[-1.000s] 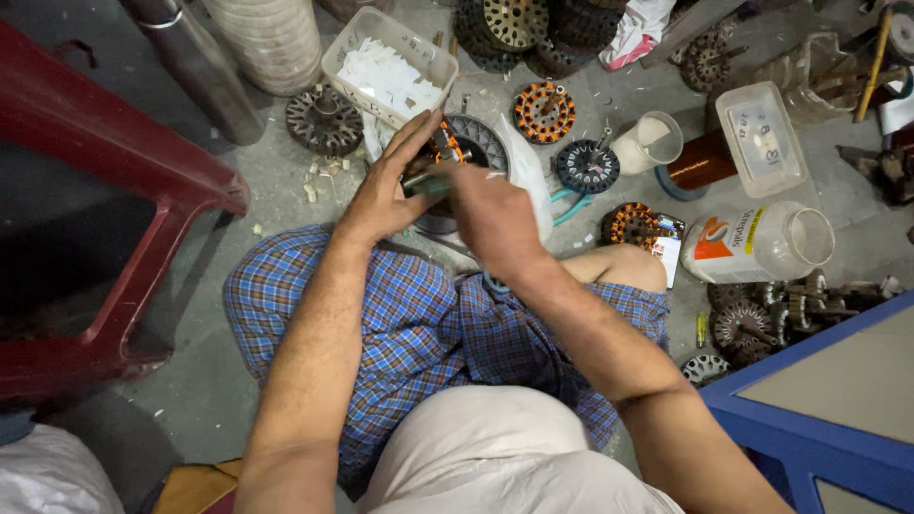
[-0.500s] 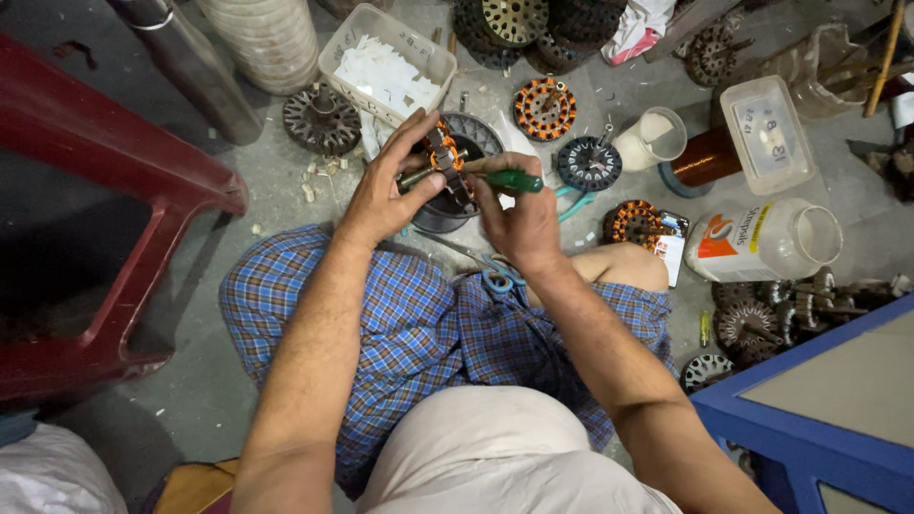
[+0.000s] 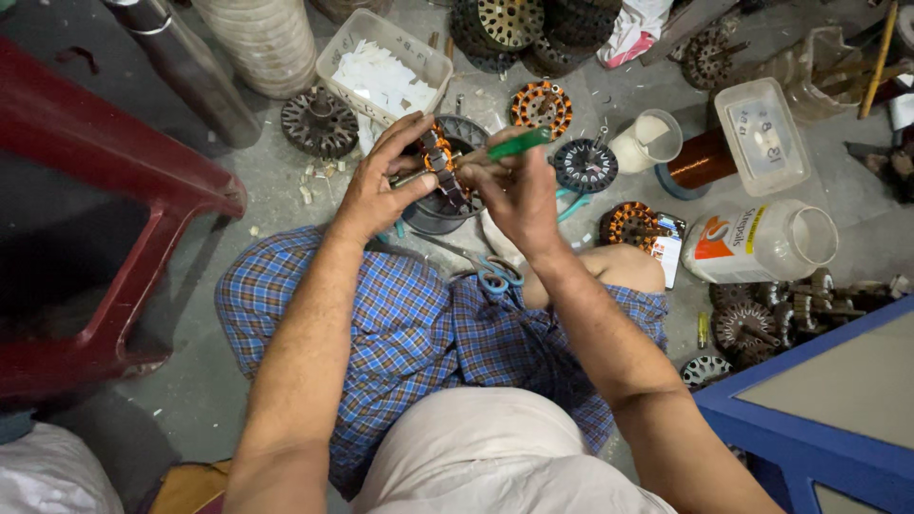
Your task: The person sits on the floor and assembles a motor stator by inserting white plastic spacers into slots between copper windings. They use a green-handled screwdriver to press the spacers into place and a pair of scissors to trim excess material. The person handles multiple stator components and tools on the floor.
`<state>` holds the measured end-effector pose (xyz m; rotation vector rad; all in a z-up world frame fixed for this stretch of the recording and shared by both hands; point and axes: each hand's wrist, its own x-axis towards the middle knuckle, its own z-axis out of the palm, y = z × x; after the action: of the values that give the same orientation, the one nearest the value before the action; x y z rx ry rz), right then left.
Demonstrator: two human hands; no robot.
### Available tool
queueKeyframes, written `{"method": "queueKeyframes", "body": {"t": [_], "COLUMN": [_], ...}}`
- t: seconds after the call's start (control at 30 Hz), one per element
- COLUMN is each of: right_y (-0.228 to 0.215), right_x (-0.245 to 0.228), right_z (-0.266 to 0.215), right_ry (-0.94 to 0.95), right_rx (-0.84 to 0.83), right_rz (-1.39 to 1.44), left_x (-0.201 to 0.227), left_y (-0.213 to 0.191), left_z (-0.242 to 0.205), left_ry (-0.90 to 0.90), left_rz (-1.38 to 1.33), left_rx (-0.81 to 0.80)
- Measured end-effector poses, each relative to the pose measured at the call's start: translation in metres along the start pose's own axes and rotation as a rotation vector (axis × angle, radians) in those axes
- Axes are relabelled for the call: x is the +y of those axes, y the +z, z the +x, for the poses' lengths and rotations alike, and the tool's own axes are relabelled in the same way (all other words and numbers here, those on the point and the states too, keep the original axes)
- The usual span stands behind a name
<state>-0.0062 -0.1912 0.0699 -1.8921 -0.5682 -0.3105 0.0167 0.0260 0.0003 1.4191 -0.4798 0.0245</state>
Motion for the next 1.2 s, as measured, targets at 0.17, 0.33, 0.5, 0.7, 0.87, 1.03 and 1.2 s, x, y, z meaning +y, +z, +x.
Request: {"method": "queueKeyframes", "body": {"t": [0.17, 0.33, 0.5, 0.7, 0.87, 1.03, 1.2], "right_y": [0.006, 0.006, -0.004, -0.007, -0.006, -0.009, -0.003], "right_x": [0.007, 0.005, -0.004, -0.015, -0.019, -0.019, -0.015], "right_z": [-0.012, -0.016, -0.007, 0.007, 0.005, 0.005, 0.006], "right_ry": [0.017, -0.057, -0.202, -0.378, -0.16, -0.144, -0.113], "right_rx": [0.045, 0.032, -0.08, -0.177, -0.156, -0.02, 0.009], "right_rz": [0.267, 0.08, -0.25, -0.38, -0.284, -0.281, -0.104], "left_x": [-0.005, -0.004, -0.006, -0.006, -0.001, 0.009, 0.015], "left_y": [-0.002, -0.001, -0.002, -0.001, 0.0, 0.018, 0.027], "left_z": [-0.002, -0.001, 0.0, -0.001, -0.002, -0.018, -0.017], "left_ry": [0.005, -0.049, -0.018, 0.002, -0.052, 0.128, 0.277], "left_rz": [-0.005, -0.068, -0.053, -0.029, -0.028, 0.227, 0.47], "left_rx": [-0.006, -0.004, -0.004, 0.001, 0.019, 0.192, 0.277]}}
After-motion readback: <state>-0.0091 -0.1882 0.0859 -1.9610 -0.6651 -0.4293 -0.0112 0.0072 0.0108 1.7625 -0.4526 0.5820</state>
